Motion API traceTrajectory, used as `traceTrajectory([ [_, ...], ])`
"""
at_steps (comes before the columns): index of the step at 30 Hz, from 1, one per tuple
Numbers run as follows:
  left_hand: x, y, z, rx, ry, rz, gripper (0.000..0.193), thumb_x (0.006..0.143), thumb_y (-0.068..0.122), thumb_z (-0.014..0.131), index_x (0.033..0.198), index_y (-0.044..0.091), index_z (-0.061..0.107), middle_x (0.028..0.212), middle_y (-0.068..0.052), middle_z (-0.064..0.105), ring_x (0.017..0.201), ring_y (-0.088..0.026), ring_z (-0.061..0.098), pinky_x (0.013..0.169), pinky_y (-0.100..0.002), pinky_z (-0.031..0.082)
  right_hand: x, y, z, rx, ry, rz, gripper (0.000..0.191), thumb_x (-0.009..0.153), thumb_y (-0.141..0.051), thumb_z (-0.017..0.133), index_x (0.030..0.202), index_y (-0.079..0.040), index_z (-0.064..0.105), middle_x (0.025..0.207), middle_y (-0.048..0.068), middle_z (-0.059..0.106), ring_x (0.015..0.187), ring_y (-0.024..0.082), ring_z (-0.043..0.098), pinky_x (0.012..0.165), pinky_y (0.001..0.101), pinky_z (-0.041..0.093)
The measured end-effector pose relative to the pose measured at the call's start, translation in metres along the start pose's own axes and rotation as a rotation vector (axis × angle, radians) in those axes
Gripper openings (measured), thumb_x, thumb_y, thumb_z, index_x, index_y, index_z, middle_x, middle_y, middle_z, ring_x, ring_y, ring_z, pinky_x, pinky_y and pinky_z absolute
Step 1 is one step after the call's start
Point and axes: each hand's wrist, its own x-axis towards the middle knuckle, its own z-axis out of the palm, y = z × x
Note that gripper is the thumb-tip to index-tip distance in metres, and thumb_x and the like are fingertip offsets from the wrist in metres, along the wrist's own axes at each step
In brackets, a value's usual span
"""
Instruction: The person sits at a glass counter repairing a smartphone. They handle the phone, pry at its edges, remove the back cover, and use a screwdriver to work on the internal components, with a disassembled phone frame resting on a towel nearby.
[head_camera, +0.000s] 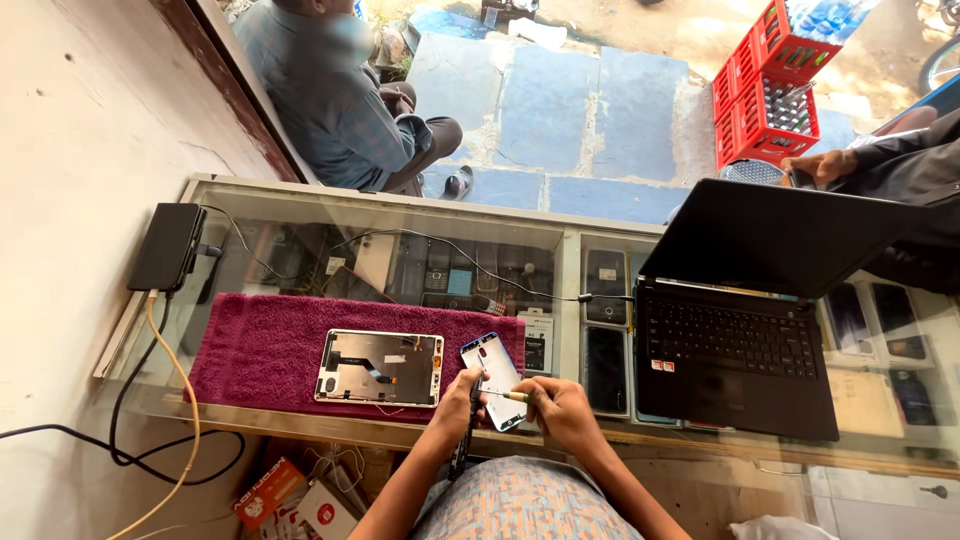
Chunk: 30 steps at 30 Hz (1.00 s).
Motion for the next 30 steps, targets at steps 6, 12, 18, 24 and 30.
traceTrajectory([
  [6, 0.001, 0.002, -0.003, 0.004, -0.008, 0.011, 0.05, 0.101, 0.056, 0.043, 0.115, 0.011, 0.061, 0.075, 0.002, 0.055, 0.063, -0.009, 0.052, 0.062, -0.025, 0.045, 0.0, -0.007, 0.003, -0.212, 0.027, -0.036, 0.023, 0.097, -0.021, 0.066, 0.117, -0.01, 0.073, 0.088, 0.006, 0.078, 0.055, 0.01, 0.059, 0.049, 0.0235, 0.05],
  [12, 0.005, 0.004, 0.001, 0.028, -0.002, -0.015, 0.051, 0.101, 0.055, 0.042, 0.117, 0.01, 0.06, 0.075, 0.001, 0.054, 0.063, -0.01, 0.052, 0.062, -0.025, 0.045, 0.005, -0.004, -0.002, -0.166, 0.113, -0.599, 0.029, 0.085, -0.019, 0.082, 0.108, -0.002, 0.075, 0.087, 0.009, 0.075, 0.078, 0.007, 0.072, 0.07, 0.0248, 0.06],
  [18, 0.014, 0.013, 0.007, 0.0, -0.021, -0.006, 0.05, 0.1, 0.052, 0.046, 0.116, 0.007, 0.061, 0.076, 0.0, 0.054, 0.063, -0.01, 0.05, 0.062, -0.024, 0.045, 0.007, -0.002, -0.007, -0.082, 0.118, -0.385, 0.025, 0.085, -0.018, 0.081, 0.104, -0.001, 0.078, 0.08, 0.005, 0.072, 0.067, 0.005, 0.066, 0.056, 0.0239, 0.056],
  [24, 0.024, 0.018, 0.01, 0.037, -0.018, -0.02, 0.049, 0.1, 0.051, 0.045, 0.115, 0.008, 0.062, 0.076, 0.0, 0.054, 0.064, -0.011, 0.052, 0.063, -0.024, 0.045, 0.014, -0.006, -0.012, -0.049, 0.103, -0.227, 0.024, 0.089, -0.022, 0.077, 0.104, -0.003, 0.082, 0.075, 0.006, 0.077, 0.06, 0.005, 0.062, 0.052, 0.0242, 0.048],
  [30, 0.049, 0.012, 0.011, 0.005, -0.081, 0.093, 0.046, 0.102, 0.049, 0.045, 0.107, 0.007, 0.064, 0.075, -0.001, 0.057, 0.065, -0.012, 0.053, 0.063, -0.027, 0.045, 0.023, -0.008, -0.015, -0.083, 0.104, 0.041, 0.022, 0.099, -0.025, 0.069, 0.102, -0.008, 0.083, 0.072, 0.013, 0.069, 0.06, 0.018, 0.051, 0.053, 0.0346, 0.038],
])
